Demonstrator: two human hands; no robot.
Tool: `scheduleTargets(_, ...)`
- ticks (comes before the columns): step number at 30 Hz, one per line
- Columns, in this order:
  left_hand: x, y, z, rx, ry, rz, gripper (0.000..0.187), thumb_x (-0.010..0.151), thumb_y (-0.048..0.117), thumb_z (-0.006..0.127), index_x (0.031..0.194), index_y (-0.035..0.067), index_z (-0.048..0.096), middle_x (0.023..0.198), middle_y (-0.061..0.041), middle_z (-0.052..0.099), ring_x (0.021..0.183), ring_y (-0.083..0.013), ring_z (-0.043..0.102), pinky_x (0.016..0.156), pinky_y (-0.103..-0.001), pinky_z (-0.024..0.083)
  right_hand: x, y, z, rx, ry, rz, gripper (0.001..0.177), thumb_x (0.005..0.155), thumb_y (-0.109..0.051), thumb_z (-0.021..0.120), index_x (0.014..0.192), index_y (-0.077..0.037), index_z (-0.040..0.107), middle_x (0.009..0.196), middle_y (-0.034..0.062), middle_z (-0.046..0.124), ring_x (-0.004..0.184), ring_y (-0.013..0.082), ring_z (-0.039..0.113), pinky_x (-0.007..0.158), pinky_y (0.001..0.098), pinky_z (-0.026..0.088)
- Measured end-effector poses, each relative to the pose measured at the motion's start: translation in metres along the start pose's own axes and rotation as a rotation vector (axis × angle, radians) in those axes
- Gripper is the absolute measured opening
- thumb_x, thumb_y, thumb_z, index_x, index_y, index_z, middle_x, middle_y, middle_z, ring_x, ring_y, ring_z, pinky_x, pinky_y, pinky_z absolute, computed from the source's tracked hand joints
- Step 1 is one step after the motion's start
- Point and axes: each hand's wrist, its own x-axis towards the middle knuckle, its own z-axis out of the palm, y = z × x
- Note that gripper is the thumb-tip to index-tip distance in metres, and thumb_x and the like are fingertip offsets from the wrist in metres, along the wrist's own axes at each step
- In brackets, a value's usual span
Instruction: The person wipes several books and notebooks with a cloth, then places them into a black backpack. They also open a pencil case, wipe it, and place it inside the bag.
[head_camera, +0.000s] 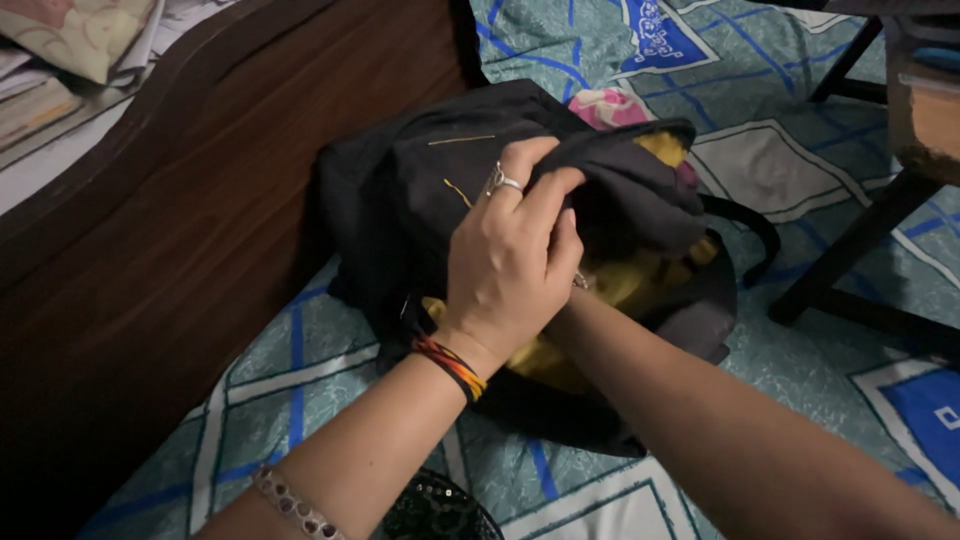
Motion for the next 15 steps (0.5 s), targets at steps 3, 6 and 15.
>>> scheduleTargets(3, 0.001, -0.001, 0.0, 0.005, 0.015, 0.008, 0.025, 0.093, 0.007, 0.066, 0.118, 0.003, 0.066, 0.138, -0.014, 0.057, 0.119, -0.0352, 0.066, 0.098, -0.043, 0.057, -0.014, -0.005, -0.001, -0.016, 0.001, 0.015, 0.034, 0.111, -0.019, 0.045, 0.143, -0.008, 0.05, 0.139, 0.006, 0.057, 0.128, 0.016, 0.055, 0.107, 0.0293, 0.045)
scheduleTargets(6, -0.001, 0.0, 0.002, 0.006, -0.01, -0.003, 0.026, 0.092, 0.007, 0.066, 0.117, 0.004, 0.066, 0.138, -0.014, 0.057, 0.118, -0.0347, 0.067, 0.096, -0.043, 0.057, -0.023, -0.011, -0.002, -0.034, -0.001, 0.026, 0.035, 0.111, -0.019, 0.044, 0.144, -0.008, 0.05, 0.139, 0.0058, 0.057, 0.129, 0.0161, 0.054, 0.108, 0.0292, 0.045)
scheduleTargets(15, -0.002, -0.002, -0.007, 0.009, -0.038, -0.014, 0.026, 0.092, 0.009, 0.068, 0.117, 0.004, 0.066, 0.137, -0.013, 0.057, 0.117, -0.0343, 0.067, 0.096, -0.043, 0.056, -0.034, -0.013, 0.003, -0.059, -0.006, 0.061, 0.036, 0.11, -0.019, 0.044, 0.144, -0.009, 0.049, 0.141, 0.0053, 0.056, 0.13, 0.0162, 0.054, 0.108, 0.0291, 0.044)
